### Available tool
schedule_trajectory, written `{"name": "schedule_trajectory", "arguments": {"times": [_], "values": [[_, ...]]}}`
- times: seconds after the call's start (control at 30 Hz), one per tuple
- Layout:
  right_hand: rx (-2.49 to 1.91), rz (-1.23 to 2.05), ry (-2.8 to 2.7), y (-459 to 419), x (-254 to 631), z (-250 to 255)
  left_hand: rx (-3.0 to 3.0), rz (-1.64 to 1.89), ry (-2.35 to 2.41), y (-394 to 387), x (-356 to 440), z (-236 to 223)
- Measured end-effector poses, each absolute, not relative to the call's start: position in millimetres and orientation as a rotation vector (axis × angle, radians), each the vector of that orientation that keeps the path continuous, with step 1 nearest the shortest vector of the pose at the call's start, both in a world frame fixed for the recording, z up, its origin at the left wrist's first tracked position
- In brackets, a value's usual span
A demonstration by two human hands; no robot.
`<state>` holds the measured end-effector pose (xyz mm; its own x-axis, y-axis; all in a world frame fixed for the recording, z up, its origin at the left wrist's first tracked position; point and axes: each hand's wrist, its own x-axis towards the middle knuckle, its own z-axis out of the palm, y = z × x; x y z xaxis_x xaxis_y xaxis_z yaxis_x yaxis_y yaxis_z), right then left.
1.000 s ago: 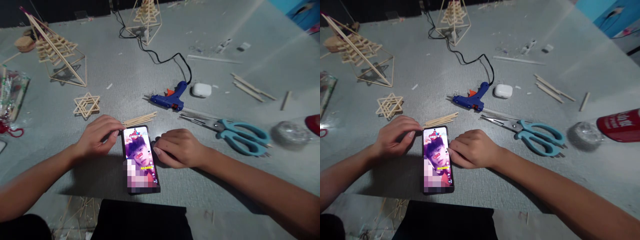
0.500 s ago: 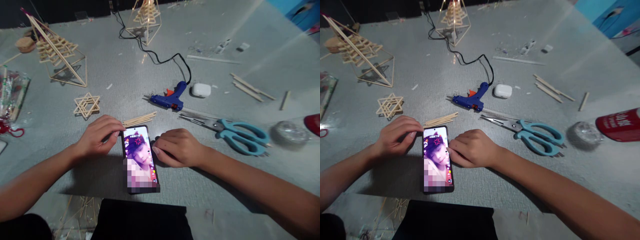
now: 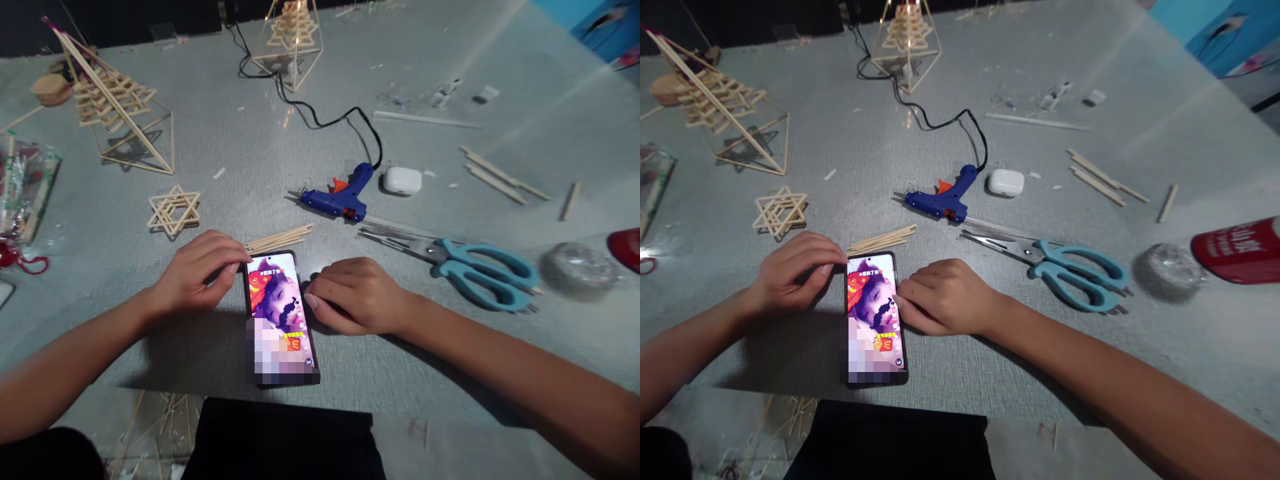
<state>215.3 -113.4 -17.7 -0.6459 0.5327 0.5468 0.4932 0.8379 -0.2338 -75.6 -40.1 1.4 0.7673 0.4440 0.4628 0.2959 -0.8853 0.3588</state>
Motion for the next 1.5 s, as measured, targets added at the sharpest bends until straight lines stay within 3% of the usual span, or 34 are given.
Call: {"name": "schedule_trajectory", "arguments": {"times": [1.5], "values": [[-0.753, 0.092, -2.399, -113.8, 214.7, -18.3, 2.684, 0.790, 0.571, -40.0, -76.8, 0.3]]}}
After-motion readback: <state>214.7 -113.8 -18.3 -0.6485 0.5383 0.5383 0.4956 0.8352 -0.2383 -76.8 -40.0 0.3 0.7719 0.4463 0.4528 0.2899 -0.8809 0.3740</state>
